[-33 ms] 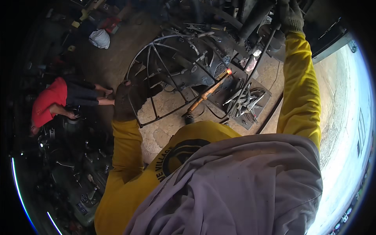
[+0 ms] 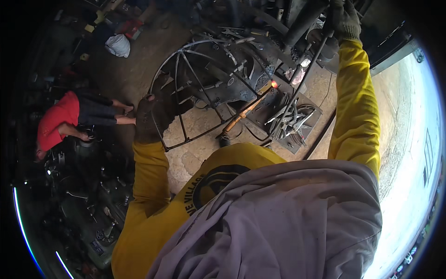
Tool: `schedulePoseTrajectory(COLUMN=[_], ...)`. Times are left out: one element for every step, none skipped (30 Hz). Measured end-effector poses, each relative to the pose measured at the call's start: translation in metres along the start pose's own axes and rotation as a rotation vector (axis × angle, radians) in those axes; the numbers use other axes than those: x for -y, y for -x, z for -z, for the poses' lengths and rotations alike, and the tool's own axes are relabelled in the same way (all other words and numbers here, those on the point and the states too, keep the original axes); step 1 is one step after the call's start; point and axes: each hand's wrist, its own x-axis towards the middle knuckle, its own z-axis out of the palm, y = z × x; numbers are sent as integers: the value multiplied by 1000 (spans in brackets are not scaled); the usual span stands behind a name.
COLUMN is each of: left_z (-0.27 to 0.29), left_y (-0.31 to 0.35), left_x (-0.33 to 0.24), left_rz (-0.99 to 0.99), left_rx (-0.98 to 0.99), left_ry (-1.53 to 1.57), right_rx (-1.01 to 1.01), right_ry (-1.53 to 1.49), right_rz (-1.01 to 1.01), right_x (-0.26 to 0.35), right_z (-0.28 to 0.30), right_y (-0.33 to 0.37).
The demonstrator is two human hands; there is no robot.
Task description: The person welds metal rods onto a circular frame. They use a welding electrode holder to join the pieces and tap the structure with a hammer.
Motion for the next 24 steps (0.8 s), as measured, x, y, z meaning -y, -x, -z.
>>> schedulePoseTrajectory(left_z=[1, 1, 2, 4, 6, 9, 12, 14, 17, 19, 22, 25, 27, 27, 24, 19, 17, 16, 13, 7, -2, -11, -19, -28], left_y=[-1, 0, -1, -1, -4, -6, -8, -9, -11, -12, -14, -15, -16, -15, -13, -15, -18, -21, -24, -26, -27, -28, -29, -27], left_x=[-2, -6, -8, -10, -11, -12, -13, -14, -14, -14, -14, -15, -14, -16, -20, -23, -24, -26, -27, -28, -27, -25, -23, -22], left_rz=[44, 47, 59, 73, 77, 71, 64, 69, 78, 87, 89, 97, 106, 106, 107, 111, 115, 95, 74, 77, -13, -101, -94, -205], left_rx=[71, 68, 88, 109, 113, 126, 140, 146, 132, 118, 125, 136, 145, 143, 132, 137, 148, 134, 114, 124, 94, 71, 84, 142], left_ry=[75, 75, 88, 100, 105, 85, 66, 70, 76, 81, 88, 116, 143, 146, 145, 150, 156, 53, -54, -48, -238, -422, -416, -666], right_rx=[4, 75, 144, 143, 171, 198, 196, 189, 180, 225, 223, 226, 229, 232, 224, 205, 199, 127, 58, 182, 196, 205, 160, 93], right_ry=[3, 67, 137, 143, 264, 385, 392, 277, 164, 125, 134, 116, 97, 99, 215, 343, 355, 276, 192, 389, 337, 295, 151, -10], right_rz=[0, -239, -475, -477, -367, -256, -257, -374, -485, -501, -498, -515, -532, -533, -521, -500, -496, -497, -499, -271, -323, -372, -549, -732], right_x=[-9, -22, -27, -32, -32, -31, -31, -31, -30, -32, -27, -22, -14, 5, 27, 43, 39, 31, 18, 3, 4, 8, 23, 34], right_z=[5, 10, 15, 20, 23, 25, 24, 22, 23, 26, 26, 24, 22, 14, 9, 13, 20, 33, 45, 63, 75, 89, 94, 90], right_y=[2, 3, 4, 7, 9, 12, 16, 22, 25, 24, 23, 22, 22, 25, 31, 30, 32, 39, 52, 74, 97, 118, 139, 166])
